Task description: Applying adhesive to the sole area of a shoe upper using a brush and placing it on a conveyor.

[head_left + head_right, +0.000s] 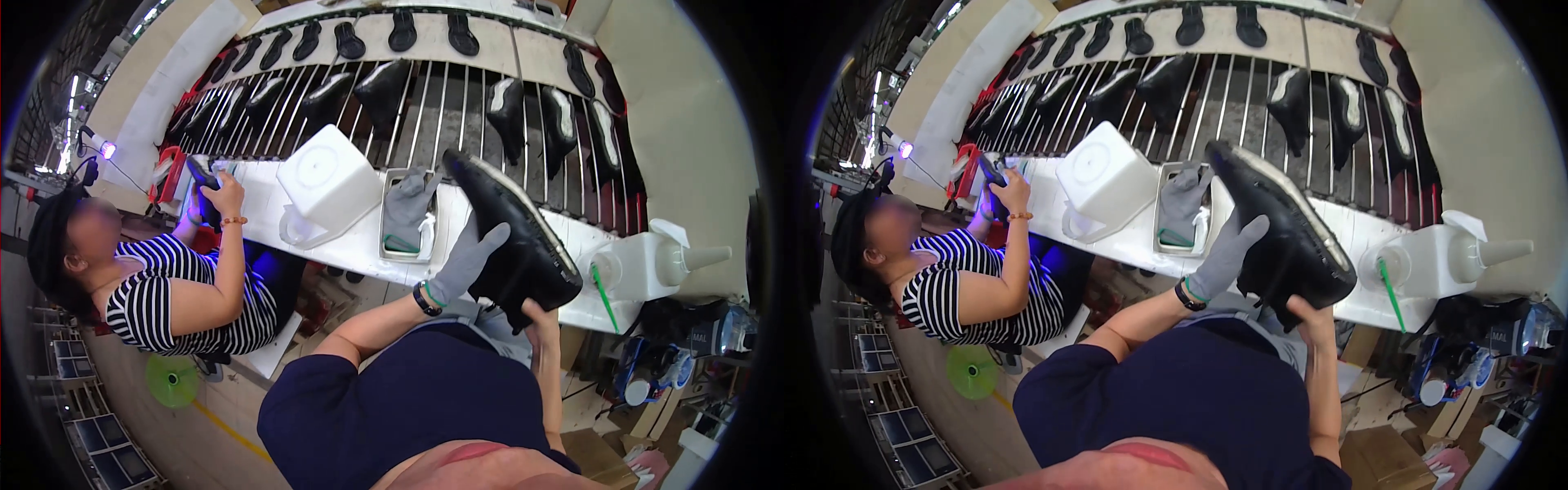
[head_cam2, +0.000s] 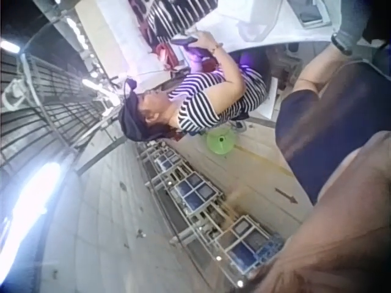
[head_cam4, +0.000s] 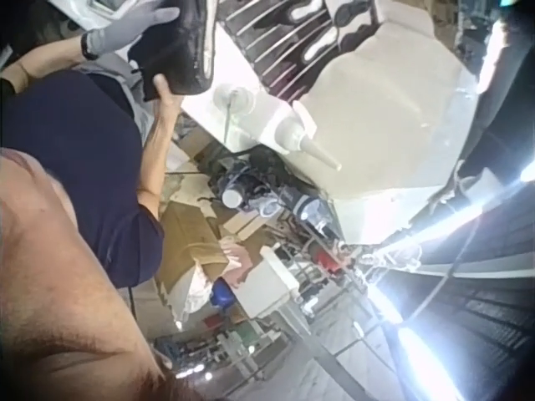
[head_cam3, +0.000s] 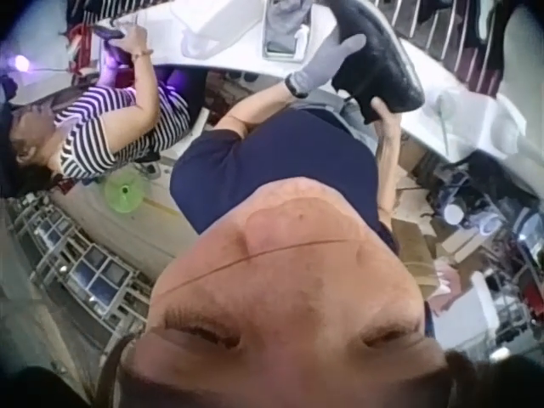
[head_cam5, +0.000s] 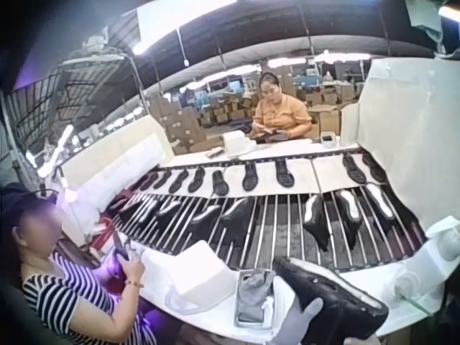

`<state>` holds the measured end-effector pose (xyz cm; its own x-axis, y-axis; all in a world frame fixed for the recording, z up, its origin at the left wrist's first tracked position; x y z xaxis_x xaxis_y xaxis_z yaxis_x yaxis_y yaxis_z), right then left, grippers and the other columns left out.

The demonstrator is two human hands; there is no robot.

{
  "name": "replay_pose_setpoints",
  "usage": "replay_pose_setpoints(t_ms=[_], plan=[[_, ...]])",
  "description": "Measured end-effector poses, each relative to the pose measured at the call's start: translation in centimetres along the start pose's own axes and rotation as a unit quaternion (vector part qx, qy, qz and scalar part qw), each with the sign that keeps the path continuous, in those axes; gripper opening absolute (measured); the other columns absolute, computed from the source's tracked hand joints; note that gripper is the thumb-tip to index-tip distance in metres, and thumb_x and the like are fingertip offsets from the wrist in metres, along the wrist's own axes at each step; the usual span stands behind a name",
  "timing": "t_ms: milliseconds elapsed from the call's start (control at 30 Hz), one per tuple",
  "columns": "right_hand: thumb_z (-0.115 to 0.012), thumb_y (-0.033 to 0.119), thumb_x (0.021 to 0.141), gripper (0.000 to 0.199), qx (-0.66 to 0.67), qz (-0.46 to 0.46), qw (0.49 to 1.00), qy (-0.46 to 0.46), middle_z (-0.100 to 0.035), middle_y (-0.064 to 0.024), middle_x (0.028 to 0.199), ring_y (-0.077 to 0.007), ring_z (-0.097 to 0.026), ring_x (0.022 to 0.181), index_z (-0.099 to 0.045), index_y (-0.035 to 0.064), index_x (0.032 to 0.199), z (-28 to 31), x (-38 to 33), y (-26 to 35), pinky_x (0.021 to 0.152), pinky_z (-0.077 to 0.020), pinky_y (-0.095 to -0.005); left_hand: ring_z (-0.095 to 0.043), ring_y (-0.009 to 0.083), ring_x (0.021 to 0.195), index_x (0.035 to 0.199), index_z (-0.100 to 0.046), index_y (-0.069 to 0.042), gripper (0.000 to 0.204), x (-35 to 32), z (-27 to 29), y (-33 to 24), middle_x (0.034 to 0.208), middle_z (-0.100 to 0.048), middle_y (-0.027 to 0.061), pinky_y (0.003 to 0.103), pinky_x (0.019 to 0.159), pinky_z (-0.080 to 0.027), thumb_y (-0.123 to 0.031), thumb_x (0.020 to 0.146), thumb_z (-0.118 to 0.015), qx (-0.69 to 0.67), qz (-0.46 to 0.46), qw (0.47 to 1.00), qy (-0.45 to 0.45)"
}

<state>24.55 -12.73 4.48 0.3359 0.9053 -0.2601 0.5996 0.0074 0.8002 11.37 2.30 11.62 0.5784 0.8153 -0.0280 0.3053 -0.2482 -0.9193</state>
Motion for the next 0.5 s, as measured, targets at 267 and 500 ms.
replay_pose_setpoints(t_ms=[267, 500], plan=[[-0.070, 0.002, 0.077, 0.065, -0.012, 0.052, 0.998, -0.028, -0.056, -0.0129, 0.127, -0.0240, -0.057, 0.114, -0.043, -0.0017, 0.136, -6.1, 7.3, 2.7, 0.100, -0.0467, -0.0345, -0.062, 0.0177, 0.104, 0.140, -0.039, 0.002, 0.055, 0.3, 6.6, -1.8, 0.113, -0.066, 0.0148, 0.029, 0.094, -0.046, -0.022, 0.095, -0.059, 0.235, -0.041, 0.971, 0.002], [-0.075, 0.001, 0.076, 0.037, -0.074, 0.142, 0.985, -0.065, -0.067, -0.0097, 0.101, -0.0158, -0.064, 0.086, -0.063, -0.0068, 0.110, -11.7, 18.3, 2.2, 0.078, -0.0512, -0.0279, -0.062, 0.0170, 0.063, 0.091, -0.067, 0.001, 0.016, -6.4, 18.5, 1.4, 0.073, -0.067, 0.0091, 0.030, 0.060, -0.048, -0.006, 0.090, -0.052, 0.307, -0.153, 0.862, -0.374]])
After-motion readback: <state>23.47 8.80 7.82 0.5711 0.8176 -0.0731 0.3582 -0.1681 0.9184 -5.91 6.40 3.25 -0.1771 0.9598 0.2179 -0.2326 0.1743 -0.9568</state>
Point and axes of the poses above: each hand's wrist, its own x-axis towards the middle knuckle, its own z-axis out of the back of the hand, y = z × x, the point moved 3 cm from there along x, towards the middle knuckle
